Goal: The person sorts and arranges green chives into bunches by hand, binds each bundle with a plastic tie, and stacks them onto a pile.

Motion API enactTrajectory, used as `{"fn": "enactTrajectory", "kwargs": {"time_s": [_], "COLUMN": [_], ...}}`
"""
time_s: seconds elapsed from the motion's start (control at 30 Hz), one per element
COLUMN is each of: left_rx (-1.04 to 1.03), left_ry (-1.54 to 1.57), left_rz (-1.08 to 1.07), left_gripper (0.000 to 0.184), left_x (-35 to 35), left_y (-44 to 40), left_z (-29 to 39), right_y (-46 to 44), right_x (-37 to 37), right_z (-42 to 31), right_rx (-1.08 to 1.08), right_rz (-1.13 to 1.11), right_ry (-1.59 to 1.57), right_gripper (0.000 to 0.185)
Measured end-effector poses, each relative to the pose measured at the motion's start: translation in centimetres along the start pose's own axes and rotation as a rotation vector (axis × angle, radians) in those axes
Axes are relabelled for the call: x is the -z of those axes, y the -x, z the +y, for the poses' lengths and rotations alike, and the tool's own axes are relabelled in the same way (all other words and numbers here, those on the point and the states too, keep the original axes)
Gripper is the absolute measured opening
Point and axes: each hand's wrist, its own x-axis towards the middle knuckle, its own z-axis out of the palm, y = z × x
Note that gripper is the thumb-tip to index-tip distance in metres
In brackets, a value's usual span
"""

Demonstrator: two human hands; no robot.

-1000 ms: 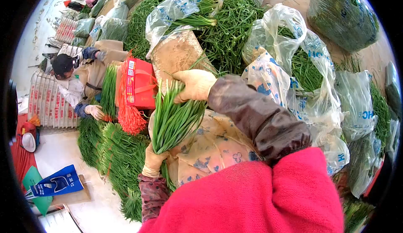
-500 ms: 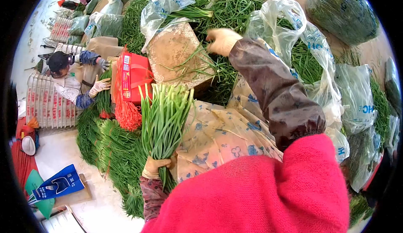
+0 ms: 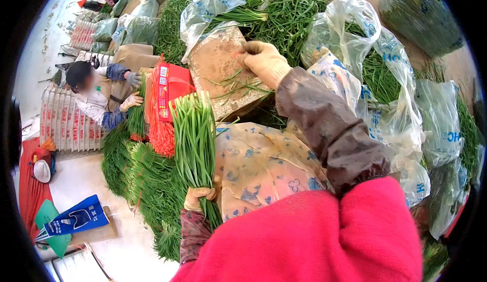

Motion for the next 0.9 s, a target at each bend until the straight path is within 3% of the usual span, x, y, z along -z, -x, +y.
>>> {"fn": "enactTrajectory", "kwargs": {"time_s": [0.1,0.2,0.3,0.33,0.37,0.5,0.57,0.7,0.77,0.83,0.9], "left_rx": [-0.016,-0.025,0.02,0.009,0.008,0.015,0.01,0.072,0.082,0.042,-0.045], "left_ry": [0.127,0.185,0.042,-0.031,-0.034,-0.007,-0.004,0.019,-0.021,0.094,0.192], "left_rz": [-0.084,-0.084,-0.079,-0.042,-0.042,0.016,0.052,-0.018,-0.052,-0.179,-0.158], "left_gripper": [0.048,0.043,0.052,0.051,0.051,0.049,0.047,0.047,0.049,0.05,0.05], "left_x": [-0.2,-0.3,1.6,0.5,0.0,-2.8,-3.5,-2.6,0.0,1.5,1.0], "left_y": [-0.3,-0.4,-0.9,-0.7,-0.7,-0.9,-0.8,-0.9,-1.4,-1.4,-1.1], "left_z": [0.2,0.5,-0.6,0.3,0.8,2.2,2.1,1.6,0.1,-0.9,-1.5], "right_y": [1.3,2.7,4.2,5.0,5.6,6.1,5.6,4.1,3.2,1.0,-0.6], "right_x": [0.7,-0.7,-3.2,-3.4,-4.2,-6.3,-6.9,-6.9,-6.7,-5.8,-3.4], "right_z": [0.4,0.5,-0.5,-2.5,-3.5,-4.6,-3.9,-2.7,-4.1,-5.7,-7.0], "right_rx": [0.008,0.075,0.468,0.547,0.525,0.491,0.438,0.581,0.57,0.522,0.54], "right_rz": [-0.117,-0.244,-0.217,-0.254,-0.263,-0.259,-0.293,-0.25,-0.263,-0.067,0.145], "right_ry": [0.329,0.208,0.193,0.464,0.547,1.08,1.169,1.086,1.314,1.418,1.253], "right_gripper": [0.018,0.018,0.02,0.022,0.019,0.034,0.029,0.021,0.022,0.023,0.023]}}
